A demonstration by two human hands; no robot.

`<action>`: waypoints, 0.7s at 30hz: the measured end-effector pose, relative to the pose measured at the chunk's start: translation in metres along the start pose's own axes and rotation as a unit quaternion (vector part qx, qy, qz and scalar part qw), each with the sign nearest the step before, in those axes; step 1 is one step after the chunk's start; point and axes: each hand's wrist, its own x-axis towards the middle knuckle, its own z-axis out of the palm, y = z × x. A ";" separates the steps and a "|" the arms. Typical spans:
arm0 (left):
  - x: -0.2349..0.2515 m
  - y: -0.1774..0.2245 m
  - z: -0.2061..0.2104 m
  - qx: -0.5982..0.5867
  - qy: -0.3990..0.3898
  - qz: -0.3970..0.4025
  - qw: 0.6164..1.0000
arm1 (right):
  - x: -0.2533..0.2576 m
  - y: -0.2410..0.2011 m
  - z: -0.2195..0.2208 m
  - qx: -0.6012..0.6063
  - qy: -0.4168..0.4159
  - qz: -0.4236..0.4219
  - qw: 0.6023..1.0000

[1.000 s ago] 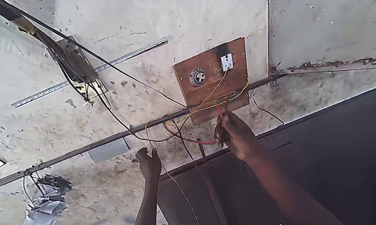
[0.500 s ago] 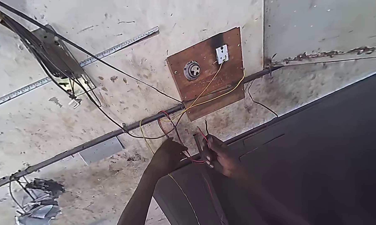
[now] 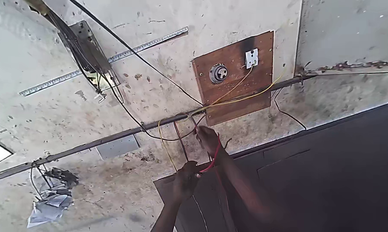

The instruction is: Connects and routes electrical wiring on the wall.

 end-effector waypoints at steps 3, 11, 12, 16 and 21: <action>-0.036 -0.004 0.029 -0.054 0.034 -0.042 0.997 | 0.024 -0.044 -0.006 -0.189 0.019 -0.070 0.979; -0.024 0.036 0.055 -0.244 0.245 -0.075 0.935 | -0.047 -0.029 -0.073 -0.280 0.108 -0.031 0.953; -0.014 0.041 0.055 -0.252 0.252 -0.066 0.932 | -0.066 -0.019 -0.081 -0.208 0.113 -0.002 0.972; 0.012 0.052 0.062 -0.234 0.244 -0.052 0.940 | -0.119 -0.011 -0.083 0.075 0.092 0.032 0.992; 0.021 0.040 0.089 -0.050 0.150 -0.073 0.985 | -0.120 -0.064 -0.079 0.135 -0.060 -0.083 0.986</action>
